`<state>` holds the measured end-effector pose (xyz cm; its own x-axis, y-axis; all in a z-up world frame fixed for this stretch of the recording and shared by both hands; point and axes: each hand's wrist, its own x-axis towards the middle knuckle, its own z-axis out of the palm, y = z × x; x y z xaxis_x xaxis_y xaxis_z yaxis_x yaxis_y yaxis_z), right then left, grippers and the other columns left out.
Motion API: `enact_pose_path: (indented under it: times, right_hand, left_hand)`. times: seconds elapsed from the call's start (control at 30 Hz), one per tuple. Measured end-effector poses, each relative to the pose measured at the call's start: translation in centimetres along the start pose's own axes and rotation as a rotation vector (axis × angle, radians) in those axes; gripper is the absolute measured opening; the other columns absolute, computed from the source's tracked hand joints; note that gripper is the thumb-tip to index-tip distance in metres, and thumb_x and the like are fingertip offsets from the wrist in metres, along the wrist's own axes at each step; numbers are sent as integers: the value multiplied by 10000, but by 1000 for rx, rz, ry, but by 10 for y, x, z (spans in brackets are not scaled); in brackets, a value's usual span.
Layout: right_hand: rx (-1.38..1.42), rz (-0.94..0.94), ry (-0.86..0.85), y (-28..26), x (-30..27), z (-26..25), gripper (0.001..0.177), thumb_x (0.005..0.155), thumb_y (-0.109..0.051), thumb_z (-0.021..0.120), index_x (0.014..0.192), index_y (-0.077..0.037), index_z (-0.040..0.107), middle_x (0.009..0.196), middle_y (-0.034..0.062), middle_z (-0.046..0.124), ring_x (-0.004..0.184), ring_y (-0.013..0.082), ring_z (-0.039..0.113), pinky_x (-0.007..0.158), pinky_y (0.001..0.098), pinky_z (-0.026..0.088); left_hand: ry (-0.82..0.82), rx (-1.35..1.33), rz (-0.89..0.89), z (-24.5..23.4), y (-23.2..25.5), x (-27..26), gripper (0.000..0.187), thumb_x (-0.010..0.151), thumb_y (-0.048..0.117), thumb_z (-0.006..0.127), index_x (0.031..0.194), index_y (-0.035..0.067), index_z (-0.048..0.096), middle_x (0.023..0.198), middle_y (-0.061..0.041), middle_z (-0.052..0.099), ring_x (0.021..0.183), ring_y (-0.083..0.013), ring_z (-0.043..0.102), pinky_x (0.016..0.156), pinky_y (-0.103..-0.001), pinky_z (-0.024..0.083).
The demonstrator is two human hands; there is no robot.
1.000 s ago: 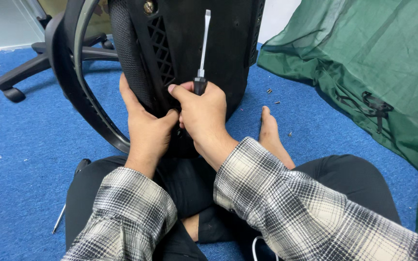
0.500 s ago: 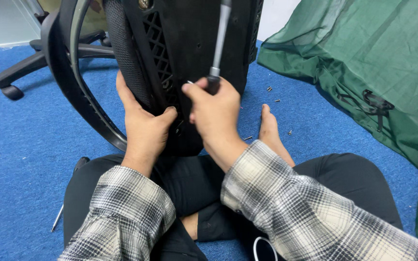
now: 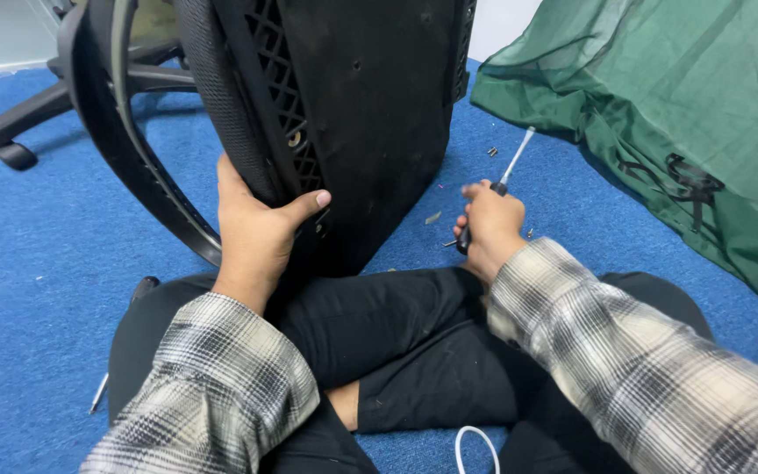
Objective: The person uses a screwdriver to remove multiple screws from the back of an office chair. They systematically loosen and remove each screw, placing them on the floor, and eventually detach a plastic back support piece from the chair frame.
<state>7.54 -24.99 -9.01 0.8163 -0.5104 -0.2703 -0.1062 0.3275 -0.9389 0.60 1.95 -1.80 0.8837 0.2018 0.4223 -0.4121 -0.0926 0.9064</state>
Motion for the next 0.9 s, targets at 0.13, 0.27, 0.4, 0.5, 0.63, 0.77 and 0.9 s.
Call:
enact_pose_path:
  times: [0.13,0.27,0.4,0.5,0.63,0.77,0.9]
  right_hand:
    - [-84,-60,-99,35,-8,-41,184,931,-134,634,939,19,533,682,51,538,479,136,523,413,291,458]
    - [-178,-200,-218,63,-36,-52,200,857,-8,629,1039,-4,546,724,68,590,502,141,557,427,286,470]
    - [-326,-436,-440,61,-57,-48,474,787,17,661,1249,-25,566,912,-31,602,614,79,607,453,240,528]
    - [-339,-410,-720,50,-71,-45,537,910,-23,657,1446,-21,620,799,18,577,634,85,533,533,197,464]
    - [-258,-269,-885,37,-85,-44,486,927,-28,609,1411,-1,580,855,32,666,600,93,614,472,206,488]
    - [-268,-165,-980,22,-97,-45,437,965,-44,576,1397,9,604,866,80,725,563,97,632,443,206,473]
    - [-347,-106,-1023,10,-102,-46,445,952,-48,582,1394,-17,621,855,82,731,540,82,615,430,201,463]
  left_hand:
    - [-8,53,29,-1,-15,-3,1096,606,-85,885,1493,61,258,1364,-153,598,1263,-281,622,1094,-359,503]
    - [-31,-20,26,-13,-25,0,1128,582,-133,812,1538,75,249,1419,-146,571,1313,-291,600,1119,-370,496]
    - [-46,-35,25,-21,-38,3,1166,575,-144,772,1580,92,229,1484,-143,546,1375,-300,571,1151,-377,492]
    - [-62,-38,40,-24,-47,2,1213,586,-136,792,1606,102,179,1511,-151,514,1393,-297,540,1136,-387,517]
    - [-69,4,124,-24,-53,-3,1308,636,-165,793,1658,117,27,1574,-166,455,1419,-317,531,1098,-408,559]
    - [-93,-30,64,-20,-47,-6,1312,634,-168,751,1658,133,-12,1534,-169,472,1359,-321,576,1010,-398,603]
    - [-84,35,44,-16,-41,-9,1294,634,-150,753,1645,135,-3,1499,-169,487,1339,-313,595,1024,-385,611]
